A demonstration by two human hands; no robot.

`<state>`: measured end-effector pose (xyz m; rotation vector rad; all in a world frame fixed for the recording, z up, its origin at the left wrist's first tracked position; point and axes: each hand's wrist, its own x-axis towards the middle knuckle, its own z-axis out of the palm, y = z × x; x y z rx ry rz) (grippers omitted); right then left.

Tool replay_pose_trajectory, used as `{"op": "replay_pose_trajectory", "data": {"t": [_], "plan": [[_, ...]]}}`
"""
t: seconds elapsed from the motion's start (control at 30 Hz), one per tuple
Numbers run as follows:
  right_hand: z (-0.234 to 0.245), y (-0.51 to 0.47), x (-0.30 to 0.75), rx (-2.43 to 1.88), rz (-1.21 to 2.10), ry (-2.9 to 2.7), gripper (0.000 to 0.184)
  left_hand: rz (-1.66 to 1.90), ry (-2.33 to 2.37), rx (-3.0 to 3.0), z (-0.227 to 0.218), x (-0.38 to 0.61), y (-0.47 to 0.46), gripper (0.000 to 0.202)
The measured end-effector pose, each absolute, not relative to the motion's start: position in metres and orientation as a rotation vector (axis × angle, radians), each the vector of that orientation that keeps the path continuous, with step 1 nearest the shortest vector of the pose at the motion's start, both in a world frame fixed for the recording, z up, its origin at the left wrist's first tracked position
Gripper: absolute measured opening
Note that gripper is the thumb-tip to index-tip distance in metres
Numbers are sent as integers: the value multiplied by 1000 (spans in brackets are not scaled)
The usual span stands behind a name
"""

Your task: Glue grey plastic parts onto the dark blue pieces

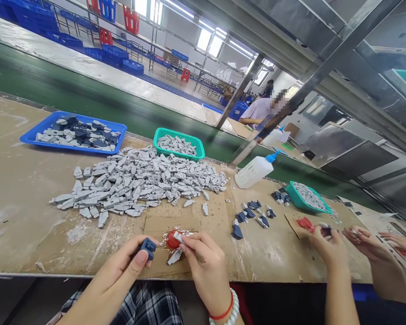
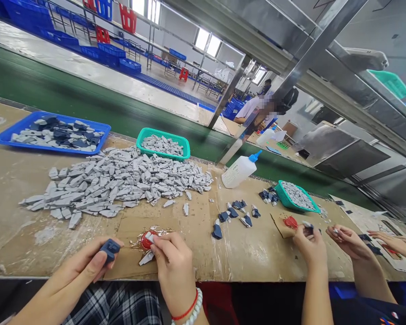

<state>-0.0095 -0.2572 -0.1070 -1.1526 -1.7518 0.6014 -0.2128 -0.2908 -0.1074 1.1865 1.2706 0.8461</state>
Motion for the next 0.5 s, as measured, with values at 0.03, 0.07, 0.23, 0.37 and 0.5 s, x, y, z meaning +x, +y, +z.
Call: {"op": "replay_pose_trajectory", "data": {"t": [0.03, 0.07, 0.23, 0.37, 0.5], "plan": [[-107, -257, -8, -1168, 654, -1689, 17, 854, 1274, 1187, -107, -212, -291, 49], [-107, -257, -7, -1180, 732, -1602, 14, 861, 1285, 1187, -107, -210, -291, 50], [-102, -259, -8, -1060, 1248, -1095, 15, 862, 1263, 1199, -94, -199, -286, 51], [-96, -267, -15, -996, 1228, -1056, 13, 873, 1156, 1264, -83, -185, -281, 44], [-89, -276, -18, -1012, 970, -1242, 11, 1013, 1257, 1280, -83, -172, -281, 47]]}}
